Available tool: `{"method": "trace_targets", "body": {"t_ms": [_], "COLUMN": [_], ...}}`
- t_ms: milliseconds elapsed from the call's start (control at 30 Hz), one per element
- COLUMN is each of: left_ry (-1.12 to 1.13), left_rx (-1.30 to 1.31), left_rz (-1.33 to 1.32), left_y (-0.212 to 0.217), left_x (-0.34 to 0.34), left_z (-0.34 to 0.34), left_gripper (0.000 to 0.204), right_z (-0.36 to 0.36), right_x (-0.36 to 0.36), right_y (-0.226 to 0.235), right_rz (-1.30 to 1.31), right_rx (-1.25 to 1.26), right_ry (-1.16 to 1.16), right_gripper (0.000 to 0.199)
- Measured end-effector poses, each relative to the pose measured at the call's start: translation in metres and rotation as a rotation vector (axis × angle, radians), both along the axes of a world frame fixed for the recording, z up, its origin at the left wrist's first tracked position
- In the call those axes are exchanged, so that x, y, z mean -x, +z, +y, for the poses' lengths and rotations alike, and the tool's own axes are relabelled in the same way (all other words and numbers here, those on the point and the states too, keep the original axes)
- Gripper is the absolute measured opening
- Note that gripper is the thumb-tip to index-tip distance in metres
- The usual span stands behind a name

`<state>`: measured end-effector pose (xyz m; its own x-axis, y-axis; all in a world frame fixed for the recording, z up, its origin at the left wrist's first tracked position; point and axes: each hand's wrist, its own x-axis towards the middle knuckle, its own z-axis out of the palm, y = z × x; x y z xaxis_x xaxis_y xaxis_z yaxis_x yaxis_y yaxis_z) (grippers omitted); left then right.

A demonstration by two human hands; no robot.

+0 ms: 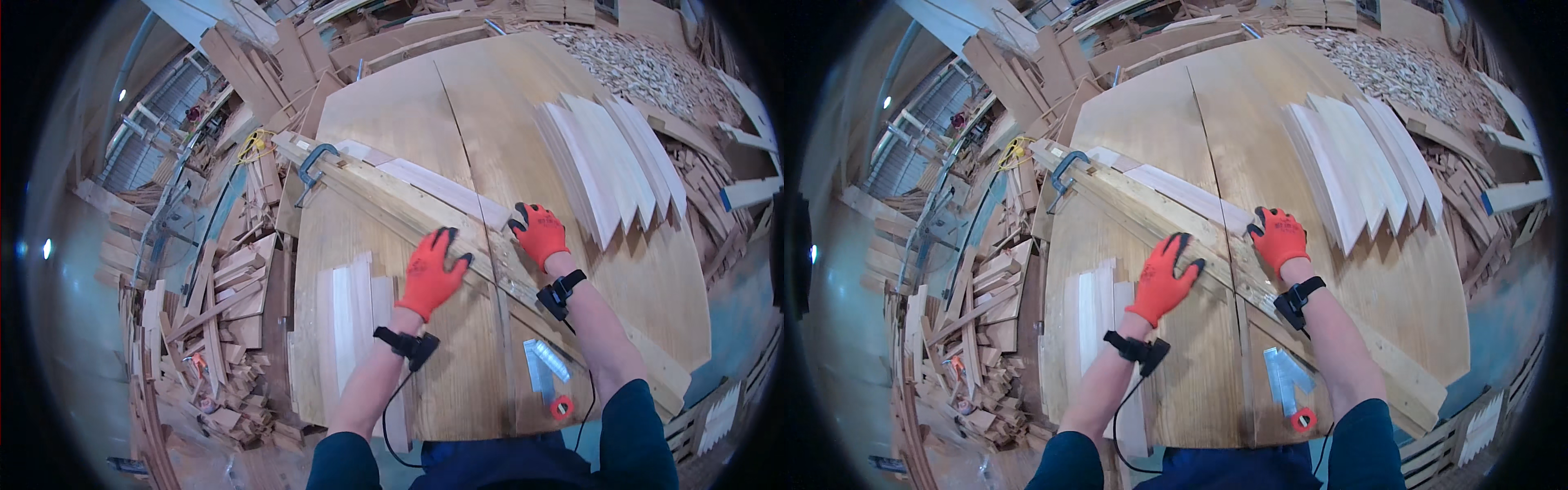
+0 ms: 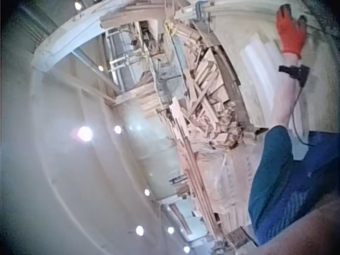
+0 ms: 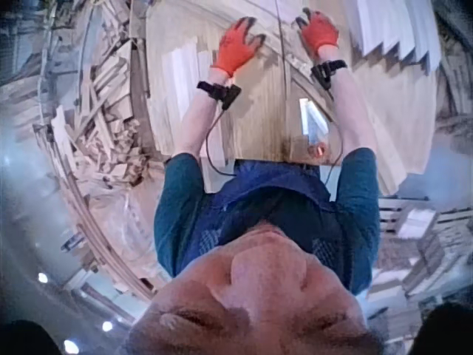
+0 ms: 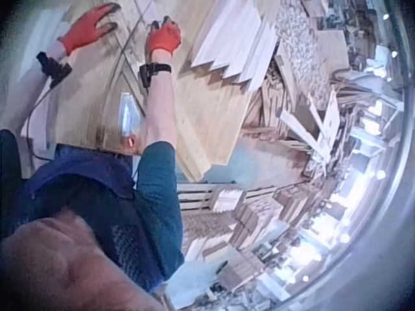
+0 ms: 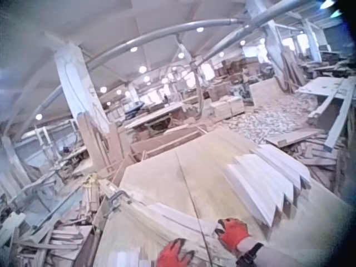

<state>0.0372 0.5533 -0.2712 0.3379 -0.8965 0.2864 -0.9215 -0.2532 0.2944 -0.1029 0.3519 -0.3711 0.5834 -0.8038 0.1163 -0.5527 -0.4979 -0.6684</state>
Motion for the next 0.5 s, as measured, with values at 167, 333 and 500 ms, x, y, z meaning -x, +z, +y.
{"method": "trace_targets", "body": {"t_ms": [167, 333, 500], "left_ry": [0.188, 0.301, 0.299], "left_rx": [-0.137, -0.111, 0.061], "left_rz": [-0.144, -0.168, -0.119], "left_y": [-0.033, -0.074, -0.074], "left_x": [-0.104, -0.115, -0.110], "left_z": [-0.016, -0.041, -0.055], "left_gripper": [0.062, 0.052, 0.045], "right_z": [-0.013, -0.024, -0.080], "right_x": [-0.055, -0.088, -0.070], "right_y": [-0.008, -0.003, 0.004], "right_rz": [0.133, 0.294, 0.154], "right_rx": [0.007, -0.037, -0.246], "right_ry": [0.102, 0.073, 0.154], "right_gripper": [0.051, 0.051, 0.044]}}
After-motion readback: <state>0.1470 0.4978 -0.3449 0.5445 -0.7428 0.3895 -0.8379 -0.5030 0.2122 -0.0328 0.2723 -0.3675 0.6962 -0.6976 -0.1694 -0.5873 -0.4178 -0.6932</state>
